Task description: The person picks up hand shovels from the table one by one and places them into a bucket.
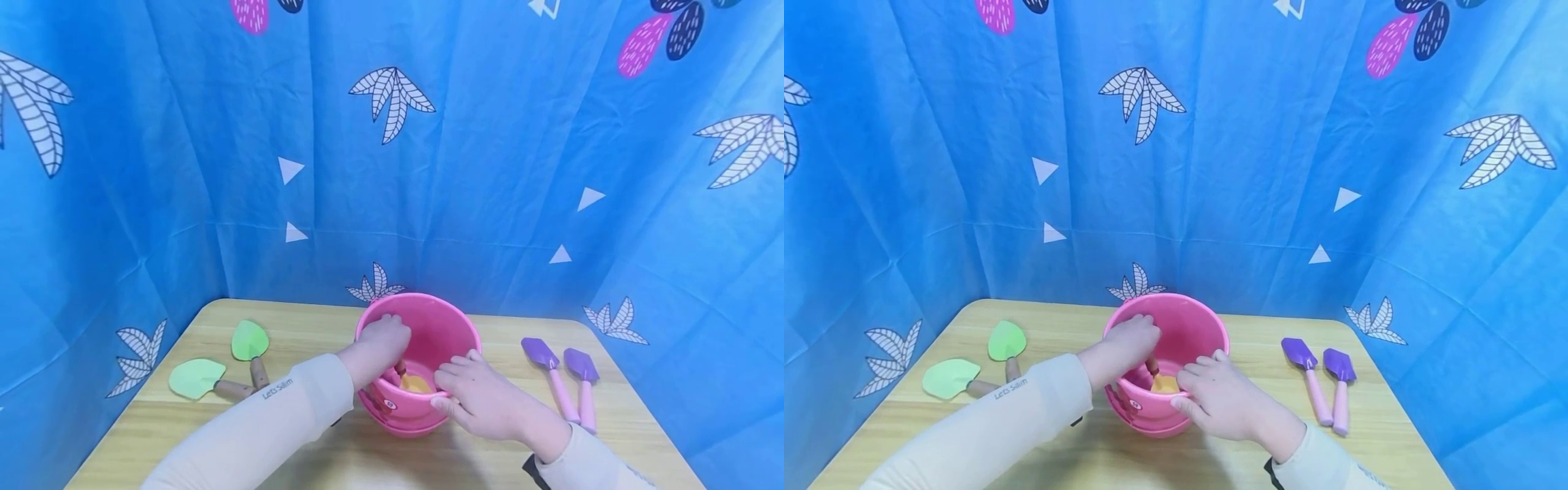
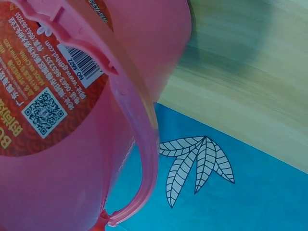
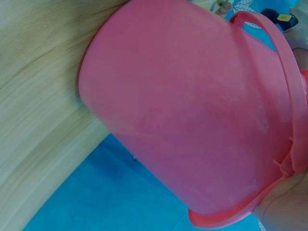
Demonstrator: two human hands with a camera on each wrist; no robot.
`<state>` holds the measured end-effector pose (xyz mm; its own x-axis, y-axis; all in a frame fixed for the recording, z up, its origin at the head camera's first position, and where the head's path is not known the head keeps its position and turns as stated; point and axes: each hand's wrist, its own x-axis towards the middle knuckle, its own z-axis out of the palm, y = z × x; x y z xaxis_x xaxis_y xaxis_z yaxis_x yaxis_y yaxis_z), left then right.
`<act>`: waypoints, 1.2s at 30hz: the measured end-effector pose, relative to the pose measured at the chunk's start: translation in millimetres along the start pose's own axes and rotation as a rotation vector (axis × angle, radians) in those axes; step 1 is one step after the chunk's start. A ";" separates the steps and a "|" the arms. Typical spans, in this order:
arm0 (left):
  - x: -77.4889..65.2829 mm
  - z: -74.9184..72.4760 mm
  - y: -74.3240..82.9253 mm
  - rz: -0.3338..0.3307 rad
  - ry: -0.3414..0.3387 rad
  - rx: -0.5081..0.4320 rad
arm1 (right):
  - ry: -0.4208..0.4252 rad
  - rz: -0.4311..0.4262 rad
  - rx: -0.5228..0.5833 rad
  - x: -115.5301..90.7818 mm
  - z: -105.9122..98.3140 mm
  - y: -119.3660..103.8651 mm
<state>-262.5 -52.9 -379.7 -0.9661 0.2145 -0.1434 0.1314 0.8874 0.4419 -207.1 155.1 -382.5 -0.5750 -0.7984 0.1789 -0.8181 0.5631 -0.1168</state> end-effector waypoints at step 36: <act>3.2 -6.2 2.1 0.246 0.143 0.253 | 0.013 0.005 0.004 -0.2 -0.5 -1.7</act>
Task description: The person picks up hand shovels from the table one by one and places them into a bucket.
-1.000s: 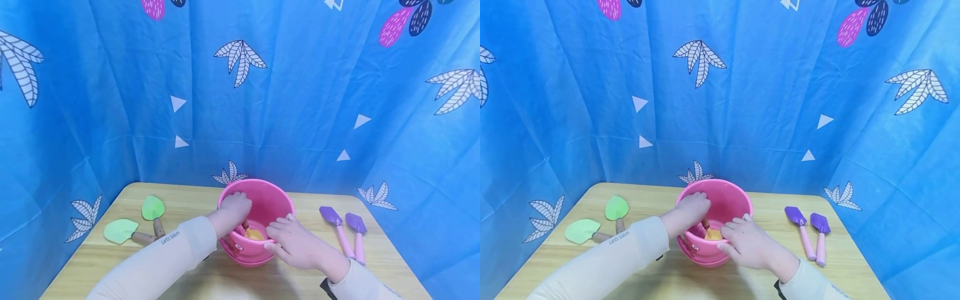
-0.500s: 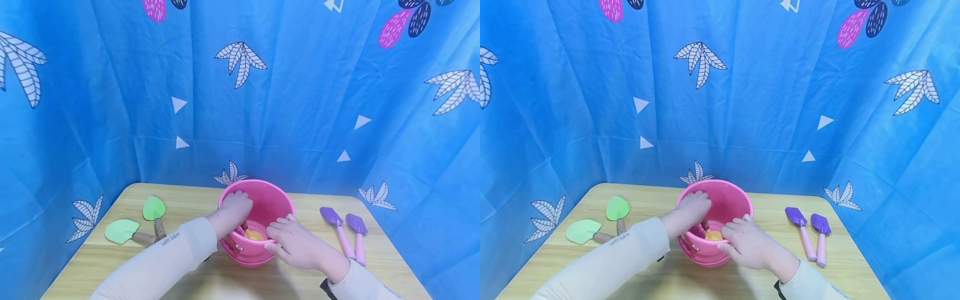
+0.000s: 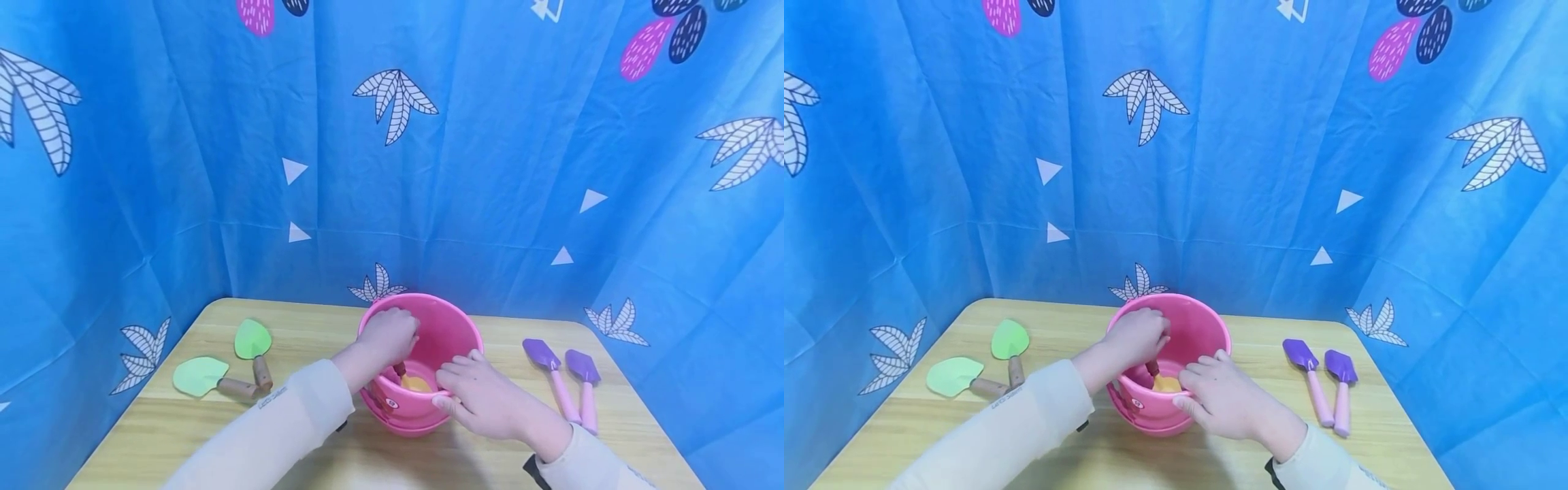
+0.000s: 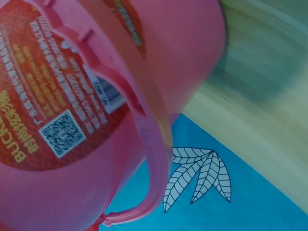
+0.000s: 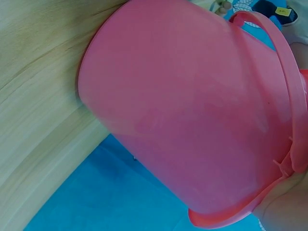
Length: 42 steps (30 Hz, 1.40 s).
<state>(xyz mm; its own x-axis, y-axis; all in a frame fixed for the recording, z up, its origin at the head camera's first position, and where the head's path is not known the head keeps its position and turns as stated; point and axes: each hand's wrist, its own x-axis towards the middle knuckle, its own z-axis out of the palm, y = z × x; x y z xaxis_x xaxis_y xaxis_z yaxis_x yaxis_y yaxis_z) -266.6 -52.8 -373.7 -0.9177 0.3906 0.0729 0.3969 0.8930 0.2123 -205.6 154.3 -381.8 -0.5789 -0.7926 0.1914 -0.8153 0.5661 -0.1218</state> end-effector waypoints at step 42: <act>-54.5 -10.7 -23.1 0.135 0.505 -0.027 | 0.011 0.000 -0.004 0.2 1.5 1.1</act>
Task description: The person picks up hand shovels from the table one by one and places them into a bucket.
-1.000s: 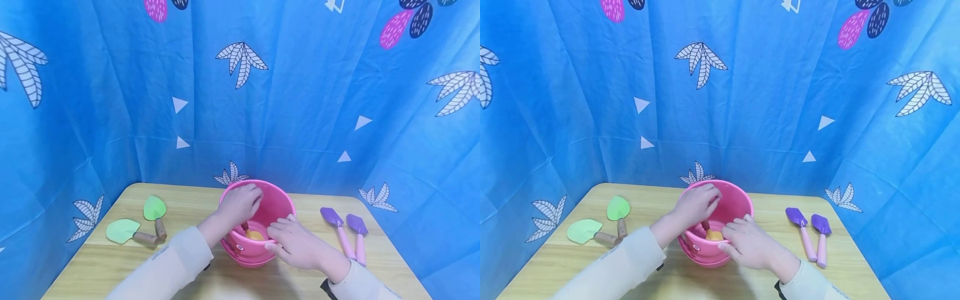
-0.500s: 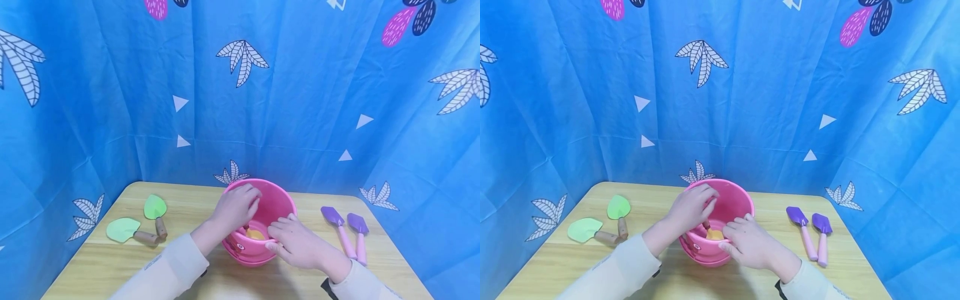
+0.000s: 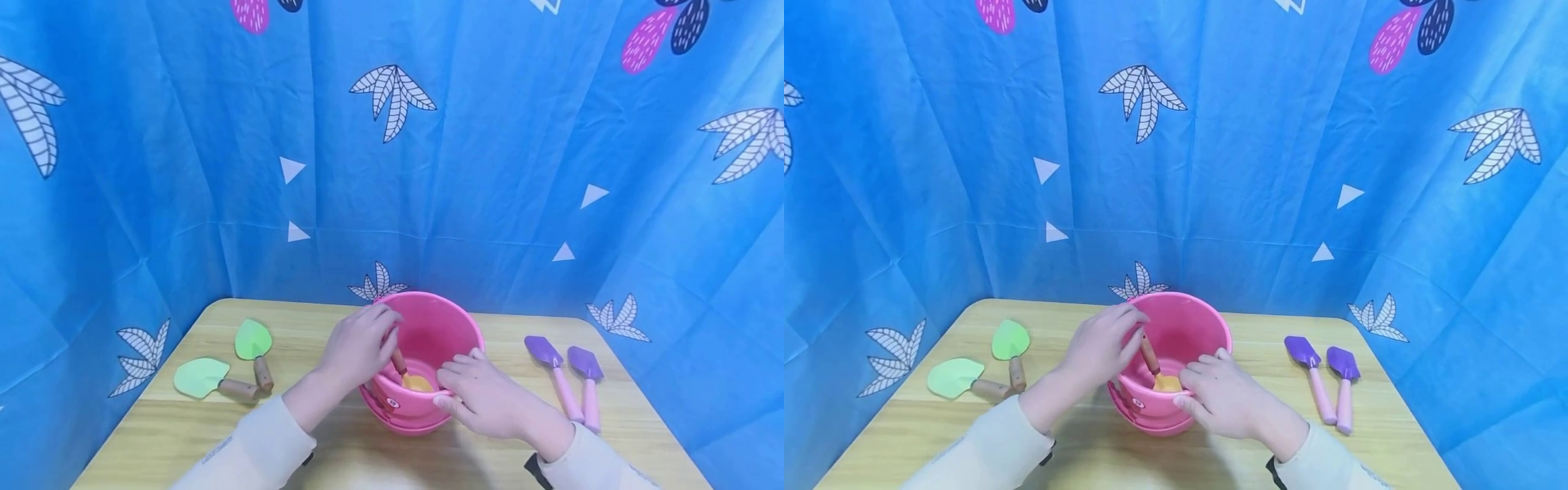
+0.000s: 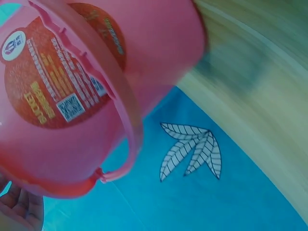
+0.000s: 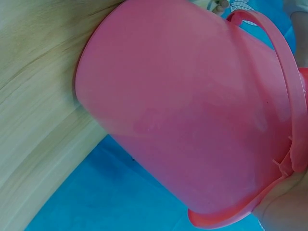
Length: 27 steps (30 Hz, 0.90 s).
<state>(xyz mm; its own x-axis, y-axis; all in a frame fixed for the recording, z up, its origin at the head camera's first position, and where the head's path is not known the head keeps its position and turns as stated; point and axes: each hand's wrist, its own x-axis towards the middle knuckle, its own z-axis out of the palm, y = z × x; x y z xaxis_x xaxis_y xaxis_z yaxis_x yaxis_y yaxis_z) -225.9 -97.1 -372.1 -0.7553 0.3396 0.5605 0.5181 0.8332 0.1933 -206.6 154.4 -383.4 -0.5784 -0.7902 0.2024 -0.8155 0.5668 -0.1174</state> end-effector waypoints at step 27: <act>-47.8 -19.8 -64.5 -0.066 0.035 0.092 | 0.023 -0.031 -0.011 0.3 -0.5 1.1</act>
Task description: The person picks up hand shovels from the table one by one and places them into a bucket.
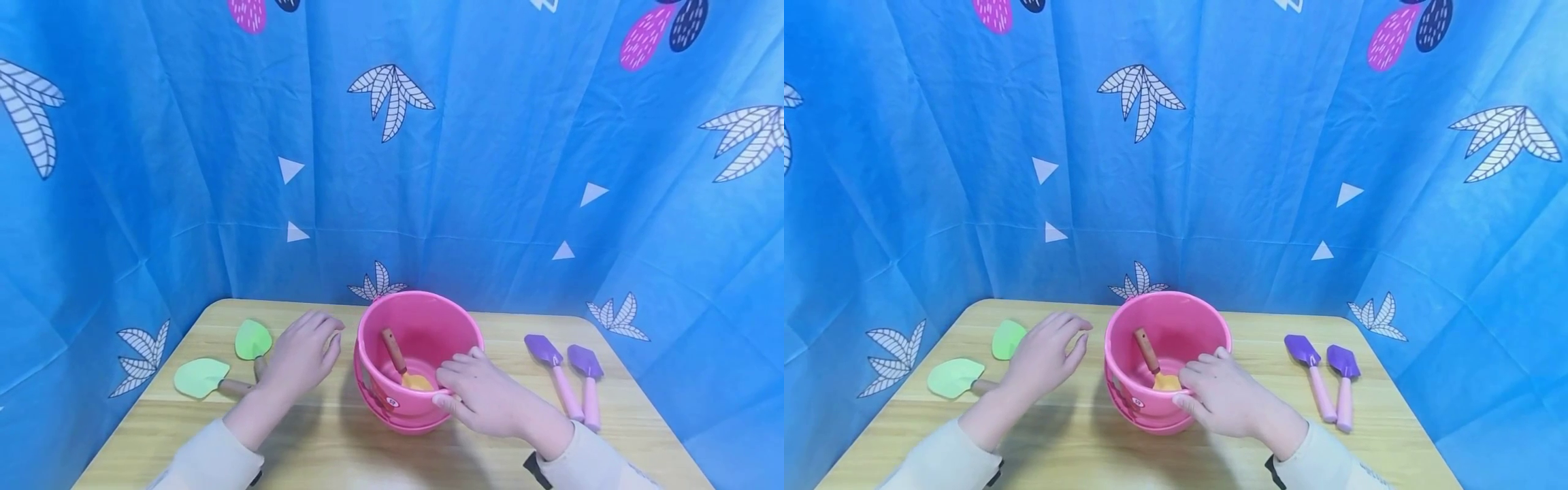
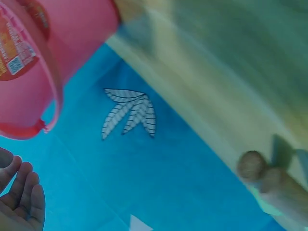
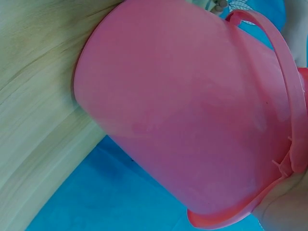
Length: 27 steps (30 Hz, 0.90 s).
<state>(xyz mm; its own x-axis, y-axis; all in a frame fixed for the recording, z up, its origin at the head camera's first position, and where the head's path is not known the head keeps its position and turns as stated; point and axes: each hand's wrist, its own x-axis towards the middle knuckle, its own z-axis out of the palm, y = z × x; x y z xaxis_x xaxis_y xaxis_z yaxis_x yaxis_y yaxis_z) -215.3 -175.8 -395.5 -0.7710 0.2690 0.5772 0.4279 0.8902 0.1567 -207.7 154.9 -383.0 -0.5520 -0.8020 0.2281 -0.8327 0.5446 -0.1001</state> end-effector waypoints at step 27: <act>-66.1 7.7 -80.6 -0.091 -0.109 0.106 | -0.012 0.013 0.009 -0.3 -0.2 -0.3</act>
<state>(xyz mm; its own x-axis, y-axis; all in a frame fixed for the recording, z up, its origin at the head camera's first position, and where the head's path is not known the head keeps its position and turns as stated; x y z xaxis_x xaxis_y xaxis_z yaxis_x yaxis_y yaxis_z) -202.5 -262.4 -452.4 -0.8531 0.2188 0.4736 0.3063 0.9449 0.1152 -207.3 155.0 -382.9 -0.5629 -0.7981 0.2149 -0.8260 0.5526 -0.1112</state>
